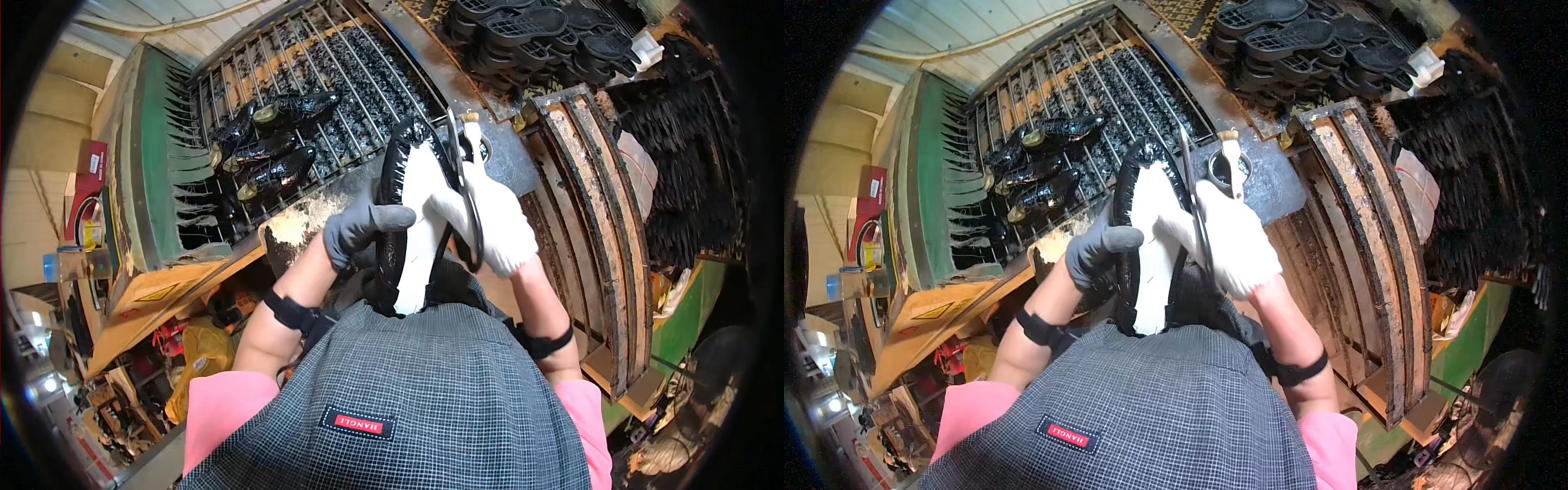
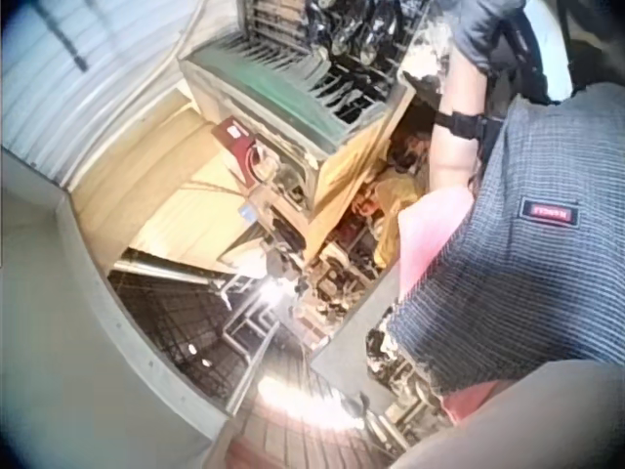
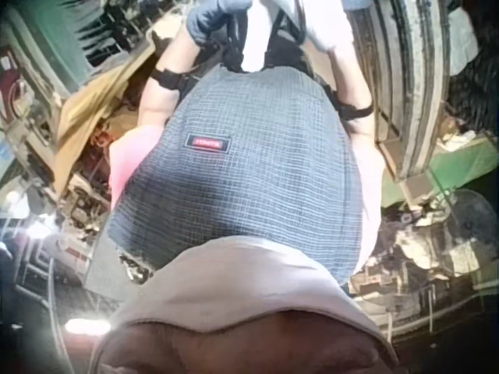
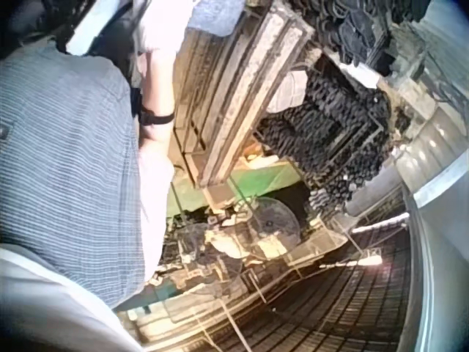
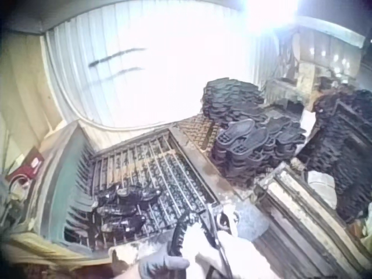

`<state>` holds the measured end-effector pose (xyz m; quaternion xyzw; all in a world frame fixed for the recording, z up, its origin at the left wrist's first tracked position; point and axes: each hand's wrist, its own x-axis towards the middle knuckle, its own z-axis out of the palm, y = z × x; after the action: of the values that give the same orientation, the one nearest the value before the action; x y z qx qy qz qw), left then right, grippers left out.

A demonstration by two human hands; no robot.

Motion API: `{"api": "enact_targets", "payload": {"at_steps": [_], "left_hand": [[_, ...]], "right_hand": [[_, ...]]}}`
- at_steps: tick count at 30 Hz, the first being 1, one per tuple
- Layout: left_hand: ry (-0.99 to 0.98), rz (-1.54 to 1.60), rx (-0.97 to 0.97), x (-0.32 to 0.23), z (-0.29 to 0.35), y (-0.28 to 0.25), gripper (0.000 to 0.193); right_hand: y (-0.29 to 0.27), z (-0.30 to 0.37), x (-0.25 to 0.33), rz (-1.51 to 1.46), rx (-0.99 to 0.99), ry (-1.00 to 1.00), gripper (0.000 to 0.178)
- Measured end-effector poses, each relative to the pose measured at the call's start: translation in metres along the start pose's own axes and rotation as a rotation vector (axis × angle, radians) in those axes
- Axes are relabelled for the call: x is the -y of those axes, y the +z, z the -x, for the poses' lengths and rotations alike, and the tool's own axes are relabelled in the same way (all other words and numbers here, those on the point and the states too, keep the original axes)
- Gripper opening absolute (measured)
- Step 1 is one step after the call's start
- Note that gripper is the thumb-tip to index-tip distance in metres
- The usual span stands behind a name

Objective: The recorder is applying a liquid adhesive or primer to shoe soles using a brush.

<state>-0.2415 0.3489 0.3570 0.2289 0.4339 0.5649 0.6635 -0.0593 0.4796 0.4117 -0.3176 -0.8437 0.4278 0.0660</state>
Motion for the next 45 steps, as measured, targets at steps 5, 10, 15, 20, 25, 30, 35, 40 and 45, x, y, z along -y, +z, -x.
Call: {"api": "enact_targets", "payload": {"at_steps": [5,10,15,20,25,30,35,40,45], "left_hand": [[0.012,0.164,-0.104,0.007,0.011,0.018,0.085],[0.043,0.024,-0.171,0.000,0.003,0.025,0.085],[0.104,0.148,-0.021,0.004,-0.005,0.030,0.058],[0.136,0.156,-0.066,0.030,-0.013,-0.022,0.058],[0.160,0.103,-0.073,0.002,-0.007,0.001,0.055],[0.100,0.268,-0.030,0.036,-0.016,-0.028,0.056],[0.111,0.485,-0.016,0.087,-0.010,-0.079,0.072],[0.148,0.280,-0.029,0.041,-0.004,-0.049,0.072],[0.195,0.280,0.036,0.068,-0.014,-0.064,0.064]], "right_hand": [[-0.020,0.062,-0.024,-0.015,0.337,-0.092,0.030],[-0.022,0.057,-0.029,-0.037,0.397,-0.142,0.024],[0.008,0.031,-0.035,0.181,-0.103,-0.223,0.010],[-0.006,0.035,-0.025,-0.007,0.398,-0.135,0.010],[-0.015,0.031,-0.034,0.008,0.455,-0.335,0.015],[0.016,0.022,-0.009,0.120,0.101,-0.166,0.012],[0.025,0.012,-0.022,0.067,0.232,-0.222,0.012],[0.009,0.024,-0.022,-0.014,0.399,-0.328,0.010],[0.030,0.004,-0.008,0.179,0.006,-0.305,0.010]]}}
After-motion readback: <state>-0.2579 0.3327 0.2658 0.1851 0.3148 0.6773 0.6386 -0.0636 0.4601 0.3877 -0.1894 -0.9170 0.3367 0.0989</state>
